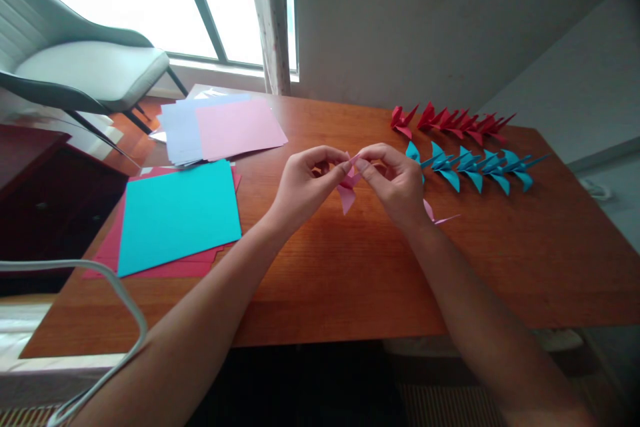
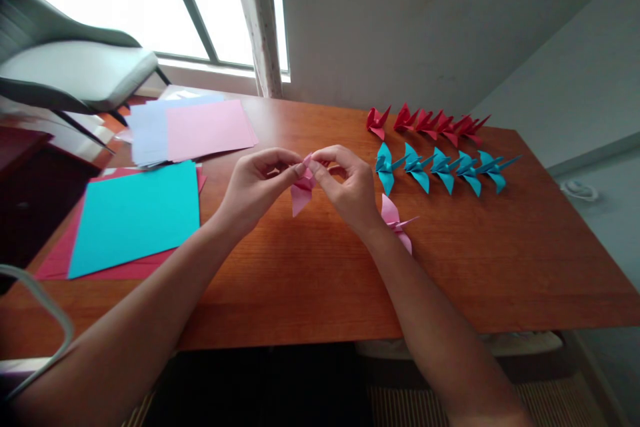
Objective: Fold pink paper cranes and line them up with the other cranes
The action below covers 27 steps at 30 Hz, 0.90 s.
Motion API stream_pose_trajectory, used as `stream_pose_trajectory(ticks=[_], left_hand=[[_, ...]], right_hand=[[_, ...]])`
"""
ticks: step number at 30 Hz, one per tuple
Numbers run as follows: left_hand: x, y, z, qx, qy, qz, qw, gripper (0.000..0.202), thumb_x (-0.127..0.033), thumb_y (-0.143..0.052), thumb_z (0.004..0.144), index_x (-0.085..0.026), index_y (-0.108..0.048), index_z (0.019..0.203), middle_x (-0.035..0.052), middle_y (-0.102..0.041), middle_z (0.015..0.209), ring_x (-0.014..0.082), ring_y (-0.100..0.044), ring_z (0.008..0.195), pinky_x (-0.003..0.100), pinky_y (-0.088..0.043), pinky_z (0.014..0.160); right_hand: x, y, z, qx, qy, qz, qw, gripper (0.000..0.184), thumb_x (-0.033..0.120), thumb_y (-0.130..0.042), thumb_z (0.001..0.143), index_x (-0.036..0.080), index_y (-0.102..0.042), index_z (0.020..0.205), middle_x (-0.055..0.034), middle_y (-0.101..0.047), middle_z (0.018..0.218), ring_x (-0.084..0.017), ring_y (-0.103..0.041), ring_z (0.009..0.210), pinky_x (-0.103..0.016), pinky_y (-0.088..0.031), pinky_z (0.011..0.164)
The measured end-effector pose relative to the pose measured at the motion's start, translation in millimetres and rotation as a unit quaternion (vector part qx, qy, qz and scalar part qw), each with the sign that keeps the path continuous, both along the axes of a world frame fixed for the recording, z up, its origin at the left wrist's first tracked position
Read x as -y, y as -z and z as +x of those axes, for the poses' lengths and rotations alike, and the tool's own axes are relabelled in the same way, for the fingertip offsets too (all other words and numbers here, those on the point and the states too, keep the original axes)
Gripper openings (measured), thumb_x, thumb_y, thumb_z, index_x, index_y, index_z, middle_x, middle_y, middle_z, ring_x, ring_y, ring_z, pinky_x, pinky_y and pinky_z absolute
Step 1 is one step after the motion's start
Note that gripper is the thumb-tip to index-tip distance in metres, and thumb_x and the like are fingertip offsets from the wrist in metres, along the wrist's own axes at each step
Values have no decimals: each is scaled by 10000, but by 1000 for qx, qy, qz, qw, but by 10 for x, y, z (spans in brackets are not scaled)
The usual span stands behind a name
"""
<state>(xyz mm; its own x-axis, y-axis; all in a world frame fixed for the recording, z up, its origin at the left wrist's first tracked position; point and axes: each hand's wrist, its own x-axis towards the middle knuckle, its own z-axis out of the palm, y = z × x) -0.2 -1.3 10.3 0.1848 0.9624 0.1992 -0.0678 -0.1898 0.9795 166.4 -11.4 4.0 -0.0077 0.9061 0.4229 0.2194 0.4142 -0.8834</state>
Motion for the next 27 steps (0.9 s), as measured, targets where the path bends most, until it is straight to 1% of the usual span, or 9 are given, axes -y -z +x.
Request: stream_pose_trajectory(ticks=[4,7,10,15,18,23,27], left_hand=[[-10,2,-6,-21,-1,4,1000,320,-477,-839,758,-172,-755,804,51,-736,777,154,-633,689,262,-492,630],[-13,-3,-17,-44,8,17,999,254,-414,-777,827,-161,-756,816,58,-733,784,156,-633,706,261,-489,631],[-19,2,-24,-74,13,41,996,195,-340,-717,872,-152,-750,830,58,-733,791,148,-624,706,251,-471,609],[-38,26,-21,-130,-21,105,986,96,-227,-691,872,-161,-734,817,27,-723,768,118,-594,667,231,-446,591],[-47,36,-22,-157,-40,135,977,80,-181,-689,875,-164,-735,811,11,-712,751,103,-576,650,229,-437,602],[-51,43,-25,-171,-53,172,969,58,-156,-697,875,-165,-742,839,7,-709,773,100,-588,677,228,-433,613],[-50,50,-25,-178,-54,174,967,61,-163,-695,882,-164,-745,847,9,-712,778,100,-585,668,230,-430,601]], right_hand=[[-7,-14,19,-11,-5,-17,1000,132,387,-729,898,257,-715,874,6,-734,897,-166,-682,835,-319,-555,747],[-30,-33,71,-31,-31,-28,999,149,407,-729,905,259,-735,890,6,-740,898,-164,-684,854,-316,-562,777],[-49,-58,115,-30,-53,-37,997,174,431,-748,893,258,-746,882,4,-746,889,-165,-689,865,-310,-564,779],[-52,-88,112,-21,-40,-30,999,189,440,-784,860,255,-753,842,-1,-761,868,-166,-698,840,-301,-573,753],[-51,-91,97,-13,-30,-29,999,195,454,-782,858,262,-755,842,-1,-765,873,-170,-702,846,-306,-579,758],[-50,-91,94,1,-13,-29,999,216,480,-781,856,266,-758,850,0,-764,866,-172,-700,831,-305,-581,726],[-49,-85,95,0,-18,-23,1000,196,457,-780,865,261,-766,860,-2,-769,876,-167,-702,827,-302,-580,727]])
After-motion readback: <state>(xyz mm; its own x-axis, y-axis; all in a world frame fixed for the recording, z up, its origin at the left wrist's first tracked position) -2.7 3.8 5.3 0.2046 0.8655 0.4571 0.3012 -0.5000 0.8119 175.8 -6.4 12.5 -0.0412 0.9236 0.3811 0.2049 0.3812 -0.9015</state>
